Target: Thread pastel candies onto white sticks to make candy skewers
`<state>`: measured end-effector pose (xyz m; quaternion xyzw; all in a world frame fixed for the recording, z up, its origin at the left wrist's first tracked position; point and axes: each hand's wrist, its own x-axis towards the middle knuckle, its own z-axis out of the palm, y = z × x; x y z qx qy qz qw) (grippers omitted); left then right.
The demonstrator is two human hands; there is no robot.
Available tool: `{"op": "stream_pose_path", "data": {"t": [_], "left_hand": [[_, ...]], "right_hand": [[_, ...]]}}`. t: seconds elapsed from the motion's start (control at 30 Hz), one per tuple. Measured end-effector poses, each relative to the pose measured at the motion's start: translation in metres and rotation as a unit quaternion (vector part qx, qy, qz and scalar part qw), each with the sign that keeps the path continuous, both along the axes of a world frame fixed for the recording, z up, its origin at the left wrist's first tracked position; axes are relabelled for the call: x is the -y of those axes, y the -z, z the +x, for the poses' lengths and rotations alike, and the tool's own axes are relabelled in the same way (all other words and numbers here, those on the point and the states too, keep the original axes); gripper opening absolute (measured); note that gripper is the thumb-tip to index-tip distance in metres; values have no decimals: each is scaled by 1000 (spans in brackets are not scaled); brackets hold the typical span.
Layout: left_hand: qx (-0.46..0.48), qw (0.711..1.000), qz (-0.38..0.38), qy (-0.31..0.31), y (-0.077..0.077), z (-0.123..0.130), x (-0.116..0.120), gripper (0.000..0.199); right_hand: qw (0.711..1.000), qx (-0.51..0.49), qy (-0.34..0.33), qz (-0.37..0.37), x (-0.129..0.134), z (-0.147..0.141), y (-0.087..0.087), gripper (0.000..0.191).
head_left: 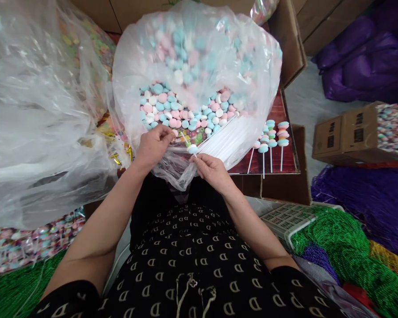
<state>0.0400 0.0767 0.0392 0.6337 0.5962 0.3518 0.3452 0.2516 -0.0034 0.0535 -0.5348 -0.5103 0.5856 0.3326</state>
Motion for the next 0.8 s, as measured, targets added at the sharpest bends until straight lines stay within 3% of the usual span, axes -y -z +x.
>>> {"op": "stream_pose_path", "data": {"t": [0.13, 0.3, 0.53, 0.67, 0.8], "left_hand": [[171, 983, -59, -17, 0, 7, -1, 8], [221, 973, -58, -23, -2, 15, 3, 17], [196, 980, -19, -25, 1, 18, 11, 13], [128, 991, 28, -25, -4, 27, 22, 5], [67, 997, 41, 9, -10, 36, 32, 9]], "right_hand": [[999, 27, -32, 17, 1, -4, -2, 40], [998, 40, -35, 22, 0, -6, 1, 42], [999, 38, -9, 1, 0, -9, 1, 39], [1000, 24, 6, -9, 0, -15, -2, 39], [1000, 5, 17, -4, -3, -17, 2, 44]]}}
